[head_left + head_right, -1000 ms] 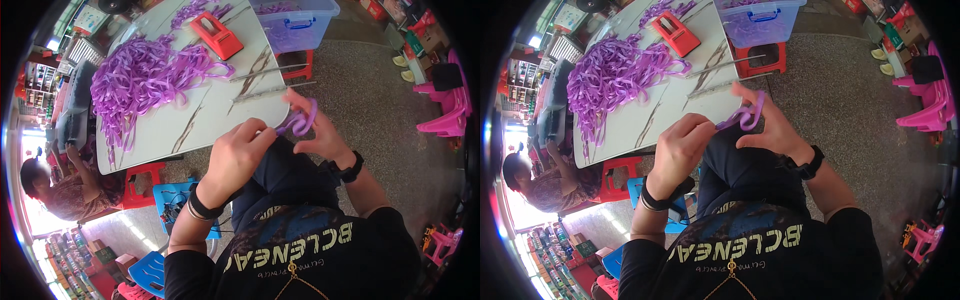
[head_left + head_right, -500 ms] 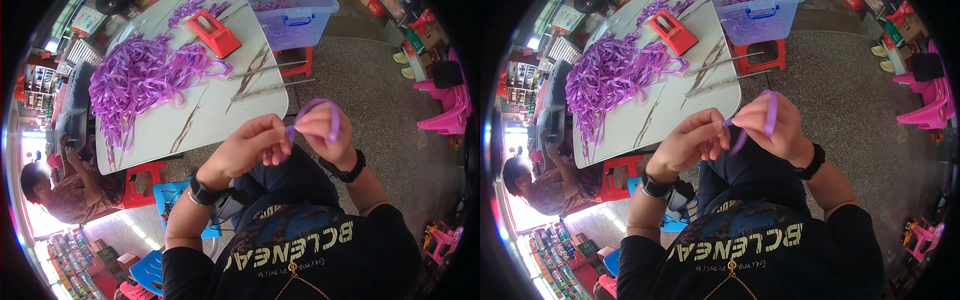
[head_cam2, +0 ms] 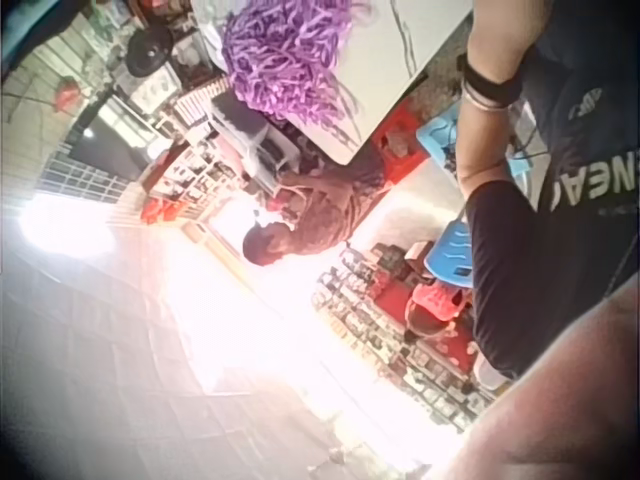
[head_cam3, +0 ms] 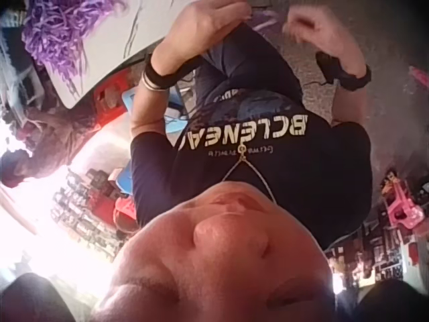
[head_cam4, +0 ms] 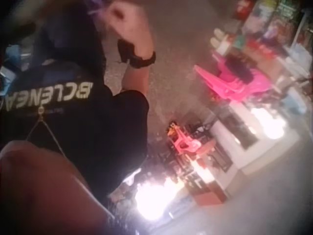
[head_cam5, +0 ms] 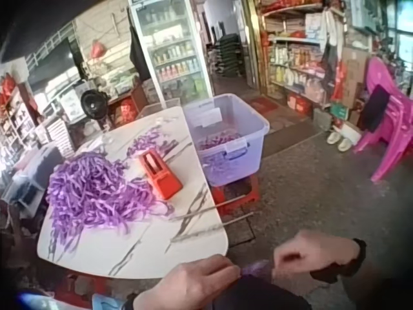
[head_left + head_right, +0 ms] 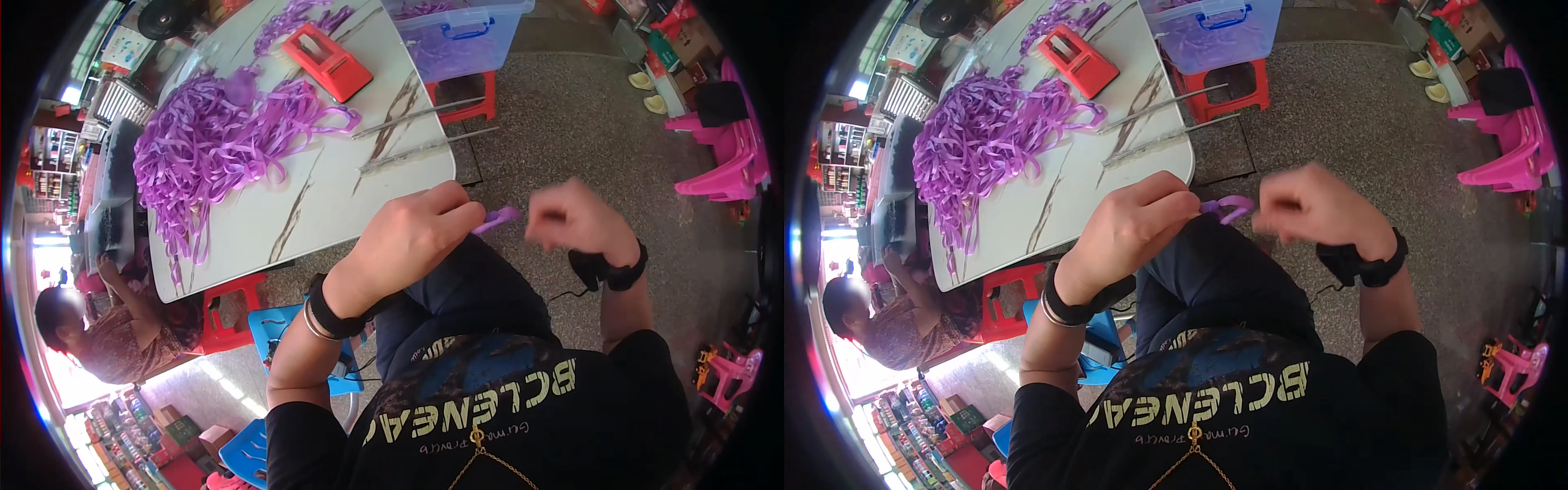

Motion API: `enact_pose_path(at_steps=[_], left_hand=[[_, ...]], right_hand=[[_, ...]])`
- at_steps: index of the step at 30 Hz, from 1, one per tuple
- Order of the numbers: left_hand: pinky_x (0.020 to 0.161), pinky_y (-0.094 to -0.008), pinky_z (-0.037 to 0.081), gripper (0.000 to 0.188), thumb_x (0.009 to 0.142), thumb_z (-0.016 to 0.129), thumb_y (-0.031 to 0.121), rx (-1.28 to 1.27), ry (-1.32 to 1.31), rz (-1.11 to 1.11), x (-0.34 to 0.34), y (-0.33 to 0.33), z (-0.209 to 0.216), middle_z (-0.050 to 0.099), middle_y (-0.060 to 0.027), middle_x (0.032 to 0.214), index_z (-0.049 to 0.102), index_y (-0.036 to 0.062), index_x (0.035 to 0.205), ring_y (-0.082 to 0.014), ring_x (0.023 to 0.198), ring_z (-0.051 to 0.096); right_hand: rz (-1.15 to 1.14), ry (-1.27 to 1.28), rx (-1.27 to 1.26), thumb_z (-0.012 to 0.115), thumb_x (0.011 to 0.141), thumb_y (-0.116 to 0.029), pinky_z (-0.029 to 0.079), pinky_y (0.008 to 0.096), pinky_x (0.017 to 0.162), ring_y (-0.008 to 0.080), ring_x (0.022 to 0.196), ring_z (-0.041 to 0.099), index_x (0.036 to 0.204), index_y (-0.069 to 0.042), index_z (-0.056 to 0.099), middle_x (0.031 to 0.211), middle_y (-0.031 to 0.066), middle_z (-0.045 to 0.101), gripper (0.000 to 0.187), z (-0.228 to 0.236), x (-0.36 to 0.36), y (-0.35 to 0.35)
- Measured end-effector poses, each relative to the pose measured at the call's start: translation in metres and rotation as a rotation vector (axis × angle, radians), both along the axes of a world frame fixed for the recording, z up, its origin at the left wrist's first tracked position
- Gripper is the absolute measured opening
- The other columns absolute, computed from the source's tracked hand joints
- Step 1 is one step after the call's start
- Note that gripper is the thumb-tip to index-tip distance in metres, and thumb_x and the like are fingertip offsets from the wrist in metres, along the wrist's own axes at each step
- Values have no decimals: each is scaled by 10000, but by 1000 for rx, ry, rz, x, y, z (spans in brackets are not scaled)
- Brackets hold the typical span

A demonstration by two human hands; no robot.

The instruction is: The recorder is crafting decorative flowers or items using purple ribbons, securing them with tape onto small sticks.

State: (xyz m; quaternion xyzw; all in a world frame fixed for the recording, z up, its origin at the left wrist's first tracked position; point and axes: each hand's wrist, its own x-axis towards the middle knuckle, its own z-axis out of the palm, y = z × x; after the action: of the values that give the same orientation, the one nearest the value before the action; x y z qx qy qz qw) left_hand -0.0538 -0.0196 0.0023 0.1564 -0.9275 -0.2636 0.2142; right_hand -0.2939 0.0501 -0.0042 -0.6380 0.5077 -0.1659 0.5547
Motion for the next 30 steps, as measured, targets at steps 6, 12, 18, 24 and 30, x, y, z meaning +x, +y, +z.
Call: enact_pose_path(at_steps=[6, 12, 18, 24, 30], left_hand=[[544, -318, 459, 171, 696, 602, -3, -152, -61, 1, -11, -1, 4, 534, -69, 788, 556, 65, 845, -252, 629, 566], [529, -272, 454, 35, 793, 565, 42, 311, -16, 56, -15, -5, -4, 568, -45, 741, 548, 48, 823, -178, 591, 587], [571, -208, 438, 172, 907, 455, 175, 1565, 134, -66, -21, -28, -34, 592, -34, 747, 537, 24, 903, -107, 662, 593], [677, -210, 449, 221, 912, 473, 180, 1042, 157, 136, -39, -54, -48, 588, -38, 812, 532, -11, 1004, -109, 769, 582], [670, -219, 437, 193, 885, 517, 145, 651, 259, 378, -46, -78, -48, 589, -25, 835, 563, -2, 1000, -87, 755, 549]], right_hand=[[-131, -247, -380, 498, 900, -249, 409, 252, 678, 130, 799, 508, 932, -14, 565, 849, 57, 517, 246, -20, 13, -20], [-90, -530, 31, 520, 890, -208, 407, 265, 686, 122, 751, 531, 854, -32, 561, 749, 33, 552, 184, -24, 14, -24], [-111, 165, -1159, 576, 830, -137, 409, 234, 636, 90, 716, 556, 776, -35, 547, 718, 35, 577, 118, -20, 16, -35], [-303, -41, -274, 545, 832, -120, 427, 257, 551, 123, 582, 567, 777, -6, 547, 620, 58, 571, 126, -26, -6, -44], [-560, 308, -404, 546, 843, -161, 430, 254, 545, 114, 595, 578, 842, -26, 566, 647, 44, 601, 137, -44, -20, -73]])
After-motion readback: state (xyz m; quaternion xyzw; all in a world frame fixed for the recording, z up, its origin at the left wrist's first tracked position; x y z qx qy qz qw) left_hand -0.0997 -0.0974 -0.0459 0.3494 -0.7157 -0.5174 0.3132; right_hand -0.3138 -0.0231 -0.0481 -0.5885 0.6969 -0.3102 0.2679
